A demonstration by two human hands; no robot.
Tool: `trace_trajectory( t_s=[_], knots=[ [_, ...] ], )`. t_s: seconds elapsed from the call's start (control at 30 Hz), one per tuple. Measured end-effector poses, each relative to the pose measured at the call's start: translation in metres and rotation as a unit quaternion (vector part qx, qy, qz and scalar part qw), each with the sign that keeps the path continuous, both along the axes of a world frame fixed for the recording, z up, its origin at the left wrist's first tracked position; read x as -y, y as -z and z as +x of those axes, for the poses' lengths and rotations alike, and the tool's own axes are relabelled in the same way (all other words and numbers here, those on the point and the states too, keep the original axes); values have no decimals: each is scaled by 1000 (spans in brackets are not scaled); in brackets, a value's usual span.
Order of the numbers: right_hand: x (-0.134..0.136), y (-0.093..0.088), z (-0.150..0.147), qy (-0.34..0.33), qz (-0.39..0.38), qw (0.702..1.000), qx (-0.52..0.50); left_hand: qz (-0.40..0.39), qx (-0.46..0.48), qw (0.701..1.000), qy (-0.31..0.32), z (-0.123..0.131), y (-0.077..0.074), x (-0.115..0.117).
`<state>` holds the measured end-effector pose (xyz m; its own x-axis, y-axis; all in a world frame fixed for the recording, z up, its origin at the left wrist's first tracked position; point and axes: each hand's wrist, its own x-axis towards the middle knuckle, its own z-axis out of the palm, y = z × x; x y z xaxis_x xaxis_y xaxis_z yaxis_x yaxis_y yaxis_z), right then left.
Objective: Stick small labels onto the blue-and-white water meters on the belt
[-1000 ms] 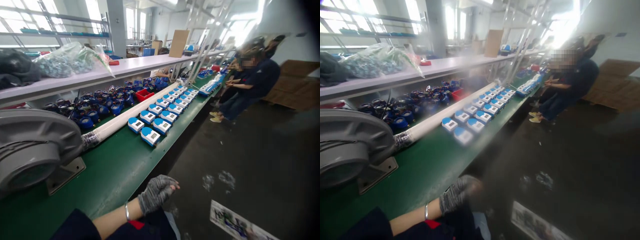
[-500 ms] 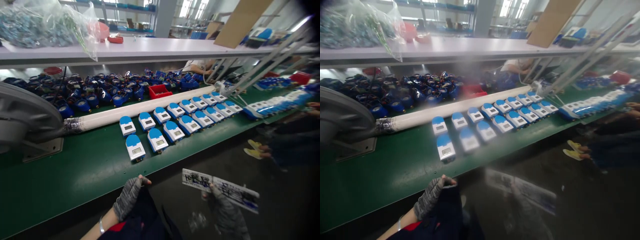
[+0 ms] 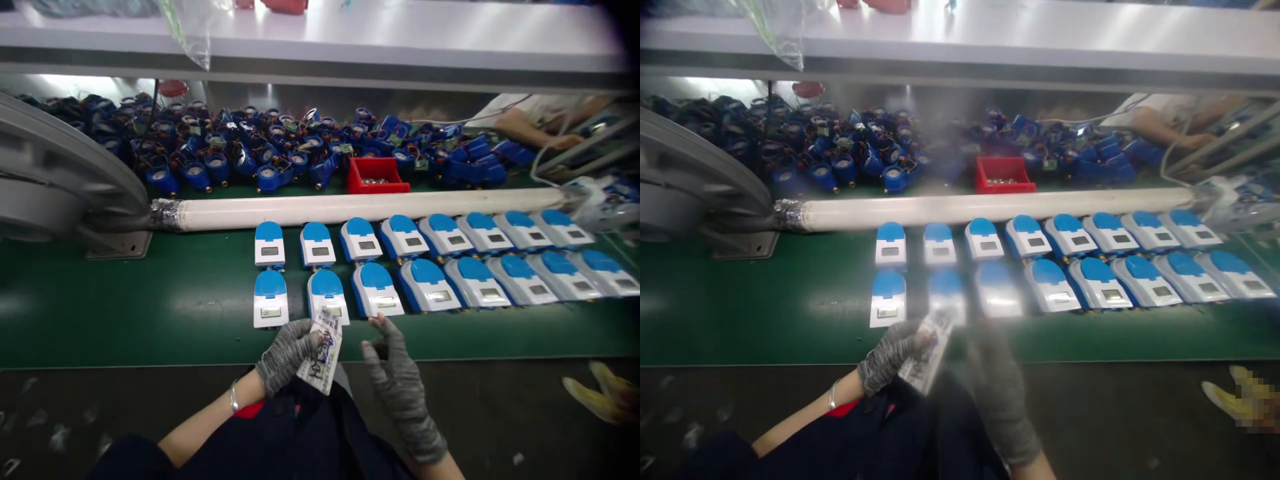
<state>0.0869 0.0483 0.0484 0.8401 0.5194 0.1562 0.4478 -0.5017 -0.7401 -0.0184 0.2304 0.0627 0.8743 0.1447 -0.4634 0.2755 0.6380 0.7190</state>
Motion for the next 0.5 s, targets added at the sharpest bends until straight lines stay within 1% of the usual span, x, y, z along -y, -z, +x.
trace_trajectory(
  t_s=[0.03,0.1,0.13,0.17,0.2,0.27,0.33,0.37,0.43,0.5],
  knots=[
    [-1,-2,8,-29,-19,998,48,-16,8,1000,-10,8,-4,-1],
    [-7,-6,23,-103,-47,986,125,-31,36,999,-20,22,-13,-4],
    [-10,-8,30,-125,-47,982,135,-31,46,998,-22,27,-18,-4],
    [-14,-9,37,-129,-38,983,127,-24,49,998,-29,33,-22,-5],
    [-17,-9,44,-116,-21,988,102,-12,44,998,-42,38,-25,-5],
    [-23,-8,60,-78,31,996,8,23,29,996,-82,47,-28,-6],
    [-28,-8,77,-61,82,988,-116,65,18,990,-127,55,-27,-6],
    [-31,-9,85,-69,99,977,-176,85,12,985,-147,59,-26,-7],
    [-37,-14,99,-112,119,945,-283,123,4,977,-173,66,-22,-8],
    [-44,-22,111,-171,130,900,-380,157,15,973,-168,71,-20,-9]
  ],
)
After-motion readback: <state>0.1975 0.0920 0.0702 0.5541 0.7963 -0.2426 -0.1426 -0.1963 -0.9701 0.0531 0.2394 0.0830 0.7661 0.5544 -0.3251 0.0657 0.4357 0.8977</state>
